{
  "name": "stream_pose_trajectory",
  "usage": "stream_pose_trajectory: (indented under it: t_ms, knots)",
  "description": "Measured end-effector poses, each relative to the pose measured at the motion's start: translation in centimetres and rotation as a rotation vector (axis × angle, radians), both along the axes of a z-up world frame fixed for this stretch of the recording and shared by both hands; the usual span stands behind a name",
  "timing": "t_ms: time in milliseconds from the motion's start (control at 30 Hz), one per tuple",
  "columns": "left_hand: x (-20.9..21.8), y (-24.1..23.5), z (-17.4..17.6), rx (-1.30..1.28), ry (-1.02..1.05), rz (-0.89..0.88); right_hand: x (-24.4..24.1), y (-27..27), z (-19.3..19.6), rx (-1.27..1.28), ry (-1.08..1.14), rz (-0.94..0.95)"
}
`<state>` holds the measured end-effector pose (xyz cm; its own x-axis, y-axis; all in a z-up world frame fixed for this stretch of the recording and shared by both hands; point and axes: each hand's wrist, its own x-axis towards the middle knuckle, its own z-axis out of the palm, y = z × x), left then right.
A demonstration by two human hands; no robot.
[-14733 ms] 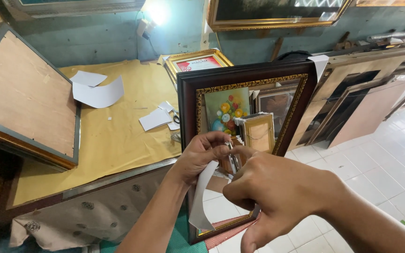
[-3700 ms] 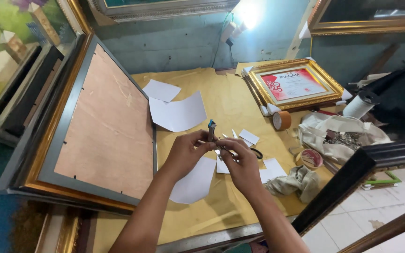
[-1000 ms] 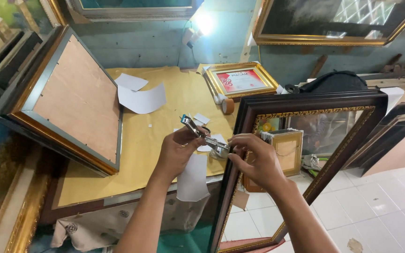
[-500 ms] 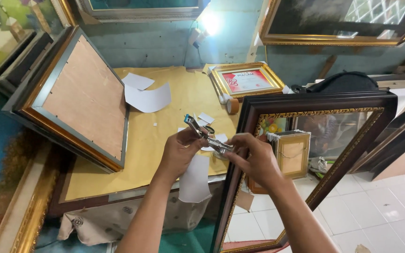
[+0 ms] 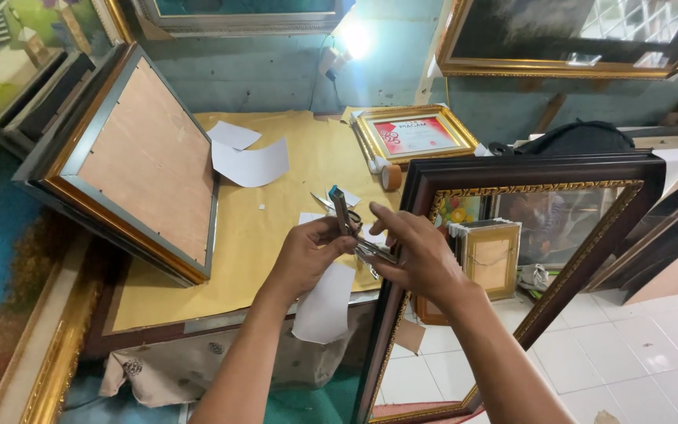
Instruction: Protecting picture frame corners by wrapping them with paper and securing them with a hand tool.
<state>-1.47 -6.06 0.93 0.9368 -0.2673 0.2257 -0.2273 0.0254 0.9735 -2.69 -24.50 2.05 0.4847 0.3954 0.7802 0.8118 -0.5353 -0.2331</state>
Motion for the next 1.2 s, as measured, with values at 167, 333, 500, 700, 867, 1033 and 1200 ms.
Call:
stream_pose_trajectory:
  t_ms: [167,333,500,700,867,1033,1200]
  knots:
    - [-0.5,-0.1,1.0,0.044,0.02,-0.007,-0.1,0.1,0.5,-0.012,-0.012,0.013]
    - [0.0,0.0,0.0,-0.049,-0.012,-0.018,-0.6,0.6,0.8,0.094,-0.045,0.016]
    - [-0.1,-0.3,-0.1,-0.029,-0.025,-0.011,-1.0,0.5,0.7,0.145,-0.061,-0.013]
    - [0.3,-0.3,-0.3,-0.004,-0.058,0.014,-1.1,-0.3,0.3,0.239,0.069,0.004]
    - [-1.2,-0.1,1.0,0.101,-0.208,0.056,-1.3,-0.1,-1.5,0.627,0.459,0.057]
    - [-2.3,-2.0,1.0,0.347,-0.428,0.15,-2.6,3.2,-1.2,1.097,0.936,0.031]
    - [-2.4,-4.2,-1.5,0.766,-0.383,0.271,-2.5,2.8,-2.7,0.901,0.96,-0.227]
